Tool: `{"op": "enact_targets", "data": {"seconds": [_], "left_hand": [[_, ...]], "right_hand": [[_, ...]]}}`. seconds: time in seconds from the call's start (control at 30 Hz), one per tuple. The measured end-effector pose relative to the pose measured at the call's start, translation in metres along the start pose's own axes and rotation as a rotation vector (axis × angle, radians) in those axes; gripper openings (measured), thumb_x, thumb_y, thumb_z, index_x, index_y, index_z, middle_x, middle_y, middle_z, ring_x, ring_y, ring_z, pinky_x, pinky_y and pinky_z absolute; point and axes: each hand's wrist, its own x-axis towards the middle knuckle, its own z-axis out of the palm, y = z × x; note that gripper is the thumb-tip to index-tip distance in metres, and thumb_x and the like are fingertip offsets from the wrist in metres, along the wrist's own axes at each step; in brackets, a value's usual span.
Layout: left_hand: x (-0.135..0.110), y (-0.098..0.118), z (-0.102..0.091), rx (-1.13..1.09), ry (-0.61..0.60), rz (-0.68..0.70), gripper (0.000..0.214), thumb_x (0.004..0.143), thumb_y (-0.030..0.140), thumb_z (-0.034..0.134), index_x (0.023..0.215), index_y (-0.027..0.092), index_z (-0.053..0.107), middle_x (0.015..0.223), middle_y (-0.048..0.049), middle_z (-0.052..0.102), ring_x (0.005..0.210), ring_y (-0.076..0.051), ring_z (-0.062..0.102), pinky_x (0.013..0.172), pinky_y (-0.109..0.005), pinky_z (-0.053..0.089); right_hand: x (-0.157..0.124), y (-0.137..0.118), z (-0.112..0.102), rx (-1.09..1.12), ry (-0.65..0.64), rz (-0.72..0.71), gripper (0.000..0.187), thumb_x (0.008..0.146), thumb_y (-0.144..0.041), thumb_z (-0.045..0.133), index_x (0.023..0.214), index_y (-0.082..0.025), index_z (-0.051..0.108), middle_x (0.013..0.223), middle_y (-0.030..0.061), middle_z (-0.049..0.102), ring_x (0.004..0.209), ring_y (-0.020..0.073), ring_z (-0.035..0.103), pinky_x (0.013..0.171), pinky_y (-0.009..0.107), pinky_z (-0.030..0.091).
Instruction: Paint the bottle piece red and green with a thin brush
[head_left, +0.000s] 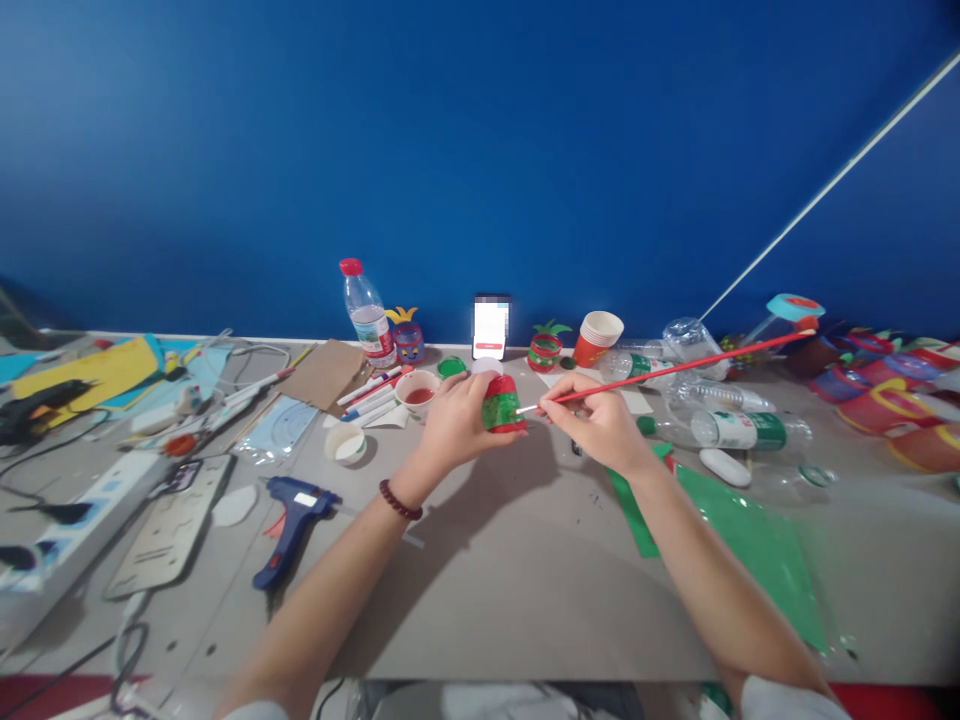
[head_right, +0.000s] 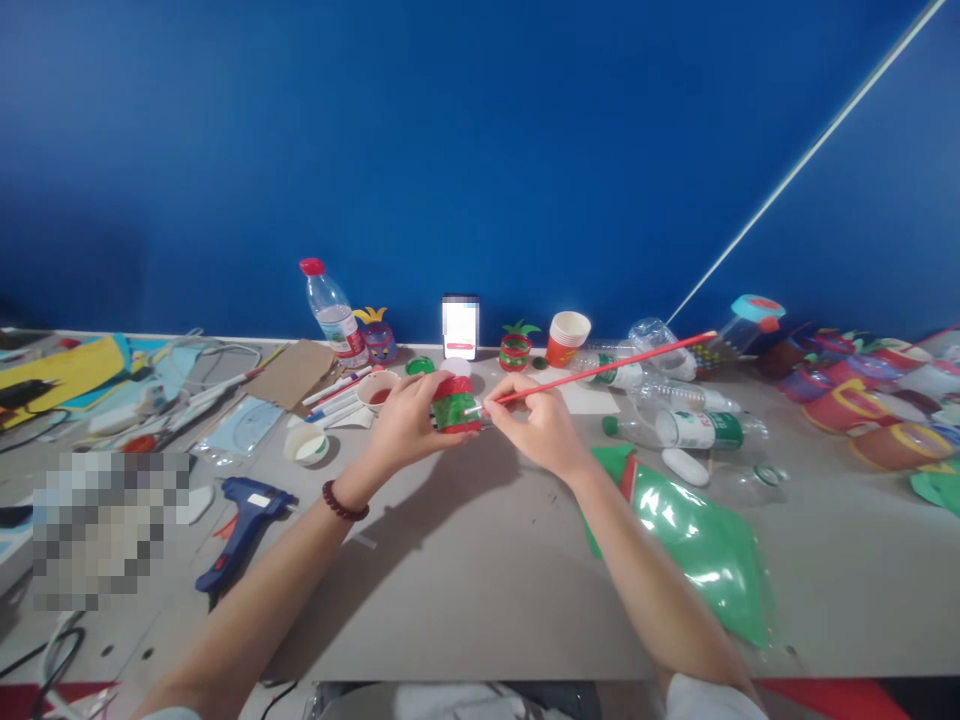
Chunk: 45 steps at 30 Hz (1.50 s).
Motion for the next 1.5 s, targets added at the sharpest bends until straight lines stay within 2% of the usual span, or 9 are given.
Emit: {"op": "enact_targets", "data": {"seconds": [0.23,0.47,0.8,0.97,1.13,1.27,1.5], "left_hand": [[0.001,0.002,-0.002,-0.003,0.002,-0.022,0.066,0.066,0.054,0.081,0.116,0.023,0.05,0.1,-0.0064,0.071,0.096,-0.03,0.069,0.097,-0.049,0.048],[0.001,-0.002,-0.005,-0.001,0.055,-0.025,0.066,0.069,0.055,0.079,0.119,0.023,0.049,0.106,-0.0081,0.072,0.1,-0.031,0.068,0.098,-0.05,0.047],[0.0,-0.004,-0.005,0.002,0.043,-0.02,0.072,0.068,0.061,0.078,0.121,0.023,0.048,0.109,-0.0094,0.071,0.104,-0.032,0.068,0.1,-0.049,0.046],[0.001,-0.005,-0.006,-0.011,0.029,-0.028,0.071,0.067,0.06,0.079,0.12,0.023,0.05,0.108,-0.0088,0.071,0.102,-0.032,0.068,0.096,-0.048,0.048],[0.002,-0.003,-0.005,-0.018,0.034,0.001,0.07,0.066,0.056,0.081,0.118,0.022,0.051,0.106,-0.009,0.071,0.101,-0.032,0.068,0.094,-0.048,0.049],[0.001,-0.004,-0.004,0.003,0.054,0.018,0.07,0.066,0.055,0.081,0.119,0.022,0.05,0.105,-0.0088,0.072,0.101,-0.032,0.068,0.096,-0.05,0.048],[0.0,-0.005,-0.003,0.014,0.08,0.019,0.071,0.066,0.06,0.08,0.119,0.023,0.049,0.105,-0.0082,0.072,0.1,-0.032,0.069,0.098,-0.05,0.047]], "right_hand": [[-0.002,-0.002,0.005,-0.044,-0.046,-0.012,0.011,0.089,-0.028,0.06,0.081,-0.022,0.064,0.08,0.0021,0.068,0.073,0.0171,0.065,0.069,0.03,0.054],[-0.002,-0.002,-0.001,-0.088,-0.022,-0.039,0.011,0.089,-0.025,0.06,0.079,-0.023,0.064,0.08,0.0025,0.068,0.077,0.0185,0.064,0.068,0.03,0.054],[0.0,0.001,-0.01,-0.106,-0.026,0.006,0.011,0.087,-0.023,0.061,0.077,-0.022,0.065,0.079,0.0024,0.068,0.078,0.0186,0.065,0.067,0.031,0.053],[0.0,0.002,-0.011,-0.002,0.033,0.033,0.01,0.087,-0.024,0.064,0.078,-0.021,0.064,0.079,0.0027,0.07,0.075,0.0179,0.067,0.066,0.03,0.053],[-0.001,0.002,-0.001,0.084,-0.038,0.032,0.01,0.089,-0.028,0.063,0.081,-0.021,0.065,0.082,0.0031,0.069,0.076,0.0184,0.068,0.068,0.031,0.054],[-0.002,0.003,0.002,0.028,-0.059,0.01,0.01,0.09,-0.027,0.061,0.083,-0.022,0.065,0.084,0.0034,0.069,0.081,0.0196,0.068,0.071,0.031,0.054],[-0.002,0.001,-0.005,-0.069,-0.048,-0.032,0.01,0.09,-0.023,0.06,0.081,-0.022,0.064,0.082,0.002,0.068,0.078,0.0179,0.065,0.069,0.03,0.052]]}}
